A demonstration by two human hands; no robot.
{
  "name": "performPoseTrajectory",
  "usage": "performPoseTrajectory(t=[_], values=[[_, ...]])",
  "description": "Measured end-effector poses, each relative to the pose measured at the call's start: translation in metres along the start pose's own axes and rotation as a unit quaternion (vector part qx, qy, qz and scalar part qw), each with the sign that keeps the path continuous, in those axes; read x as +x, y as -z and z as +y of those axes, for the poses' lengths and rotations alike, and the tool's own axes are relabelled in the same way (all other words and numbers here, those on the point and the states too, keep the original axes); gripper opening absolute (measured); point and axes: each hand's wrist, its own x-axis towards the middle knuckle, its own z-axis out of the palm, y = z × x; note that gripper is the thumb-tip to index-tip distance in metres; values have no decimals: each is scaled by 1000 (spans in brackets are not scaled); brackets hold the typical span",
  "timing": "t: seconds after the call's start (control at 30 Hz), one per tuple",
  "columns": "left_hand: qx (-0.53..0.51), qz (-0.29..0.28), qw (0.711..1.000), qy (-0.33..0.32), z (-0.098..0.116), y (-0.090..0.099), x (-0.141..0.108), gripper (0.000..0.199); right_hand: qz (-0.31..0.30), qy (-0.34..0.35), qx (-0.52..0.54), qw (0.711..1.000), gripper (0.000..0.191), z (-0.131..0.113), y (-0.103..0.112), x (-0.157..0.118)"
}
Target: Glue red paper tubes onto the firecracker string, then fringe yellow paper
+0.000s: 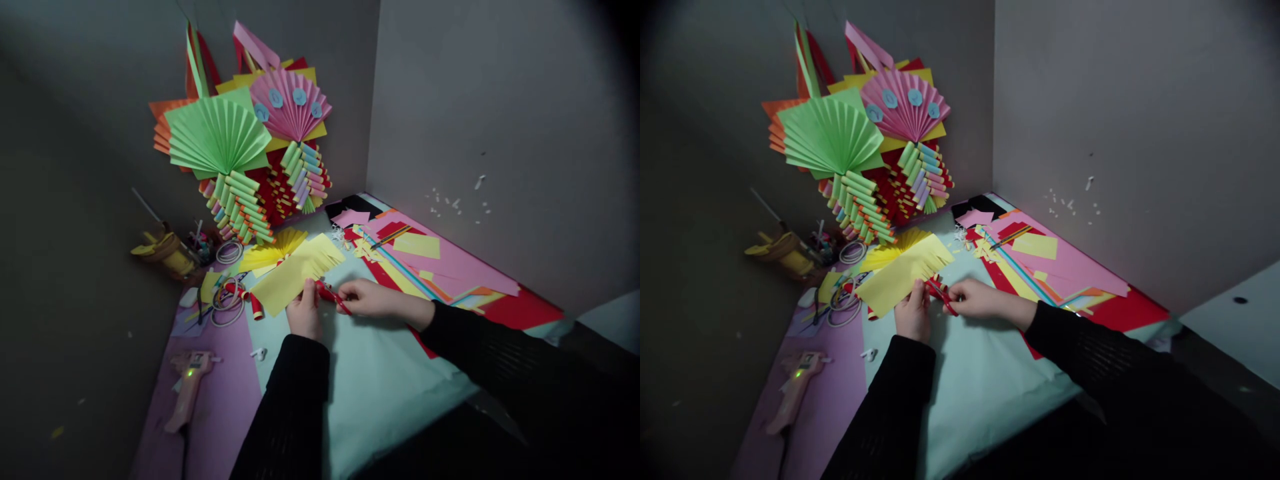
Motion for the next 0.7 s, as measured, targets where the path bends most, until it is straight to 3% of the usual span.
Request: performPoseTrajectory(t=[0.7], values=[[13,-19,1000,1,-5,2,0,38,18,13,24,999,19,6,-1,2]])
